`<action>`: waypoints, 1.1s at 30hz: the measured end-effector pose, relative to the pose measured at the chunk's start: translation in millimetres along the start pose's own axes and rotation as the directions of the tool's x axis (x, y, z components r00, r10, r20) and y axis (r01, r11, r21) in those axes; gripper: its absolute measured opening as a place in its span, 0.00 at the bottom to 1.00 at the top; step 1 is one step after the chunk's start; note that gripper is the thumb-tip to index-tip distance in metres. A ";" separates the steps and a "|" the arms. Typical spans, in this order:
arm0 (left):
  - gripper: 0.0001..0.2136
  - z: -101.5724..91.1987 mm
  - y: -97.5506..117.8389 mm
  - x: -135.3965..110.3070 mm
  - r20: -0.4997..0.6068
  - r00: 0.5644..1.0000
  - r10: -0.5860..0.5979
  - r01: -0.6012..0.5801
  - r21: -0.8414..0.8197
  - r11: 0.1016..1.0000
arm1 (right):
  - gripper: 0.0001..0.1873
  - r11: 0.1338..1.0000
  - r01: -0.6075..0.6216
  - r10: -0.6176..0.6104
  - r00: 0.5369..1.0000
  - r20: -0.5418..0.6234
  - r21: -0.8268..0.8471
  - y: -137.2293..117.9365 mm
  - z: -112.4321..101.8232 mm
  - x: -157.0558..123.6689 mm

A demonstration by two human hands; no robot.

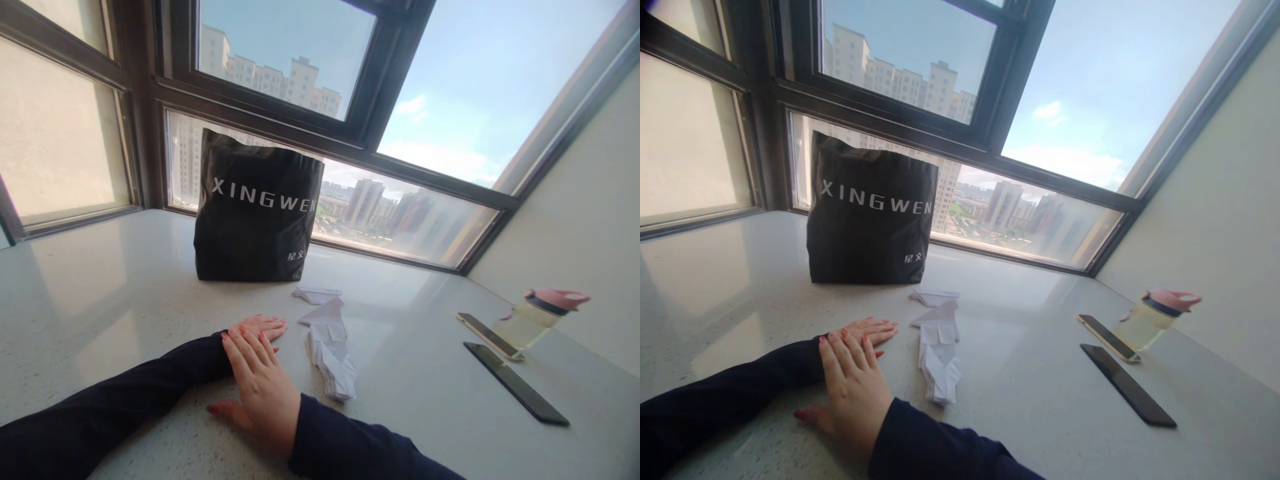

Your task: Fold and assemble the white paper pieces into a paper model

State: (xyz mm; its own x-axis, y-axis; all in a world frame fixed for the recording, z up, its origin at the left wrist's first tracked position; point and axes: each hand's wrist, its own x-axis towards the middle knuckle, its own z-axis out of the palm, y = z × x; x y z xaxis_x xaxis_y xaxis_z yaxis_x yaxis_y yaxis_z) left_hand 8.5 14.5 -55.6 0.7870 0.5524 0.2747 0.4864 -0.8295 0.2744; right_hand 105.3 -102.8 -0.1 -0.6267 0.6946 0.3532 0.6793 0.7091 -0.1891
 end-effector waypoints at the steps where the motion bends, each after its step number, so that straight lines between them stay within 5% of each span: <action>1: 0.20 -0.2 1.0 -0.7 -0.012 1.000 -0.005 0.005 0.016 1.000 | 0.40 1.000 -0.001 0.001 1.000 0.002 -0.003 0.2 -0.1 0.0; 12: 0.19 0.7 1.2 4.8 0.037 0.999 -0.013 0.011 0.037 0.999 | 0.38 1.000 0.017 -0.017 1.000 -0.019 0.006 0.2 -1.7 0.2; 17: 0.17 -15.8 16.6 -1.5 -0.004 0.999 0.040 -0.040 0.000 0.999 | 0.23 0.996 -0.074 0.066 0.987 -0.149 -0.050 9.1 -54.5 10.1; 22: 0.20 -28.0 25.6 -14.2 -0.022 0.997 0.074 -0.074 0.007 0.997 | 0.17 0.938 -0.345 0.335 0.882 -0.331 0.030 89.7 -108.3 11.1; 26: 0.19 -28.0 27.3 -16.2 -0.019 0.998 0.066 -0.066 0.010 0.998 | 0.22 0.796 -0.584 0.592 0.699 -0.401 0.158 171.7 -98.1 -8.9; 29: 0.19 -27.9 27.8 -15.6 -0.019 0.998 0.060 -0.059 0.011 0.998 | 0.26 0.763 -0.618 0.638 0.671 -0.378 0.190 209.9 -75.2 -24.6; 33: 0.19 -28.7 28.2 -15.8 -0.006 0.998 0.057 -0.057 0.017 0.998 | 0.26 0.770 -0.596 0.637 0.703 -0.316 0.227 227.2 -52.9 -29.5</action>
State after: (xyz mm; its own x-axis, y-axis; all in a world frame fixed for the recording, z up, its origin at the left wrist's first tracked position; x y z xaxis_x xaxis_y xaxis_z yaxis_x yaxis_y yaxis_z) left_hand -1.1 -15.2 -25.8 0.8110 0.5049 0.2955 0.4475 -0.8608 0.2424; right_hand 298.3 31.3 -4.9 0.1133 0.9017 0.4172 0.8100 0.1594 -0.5644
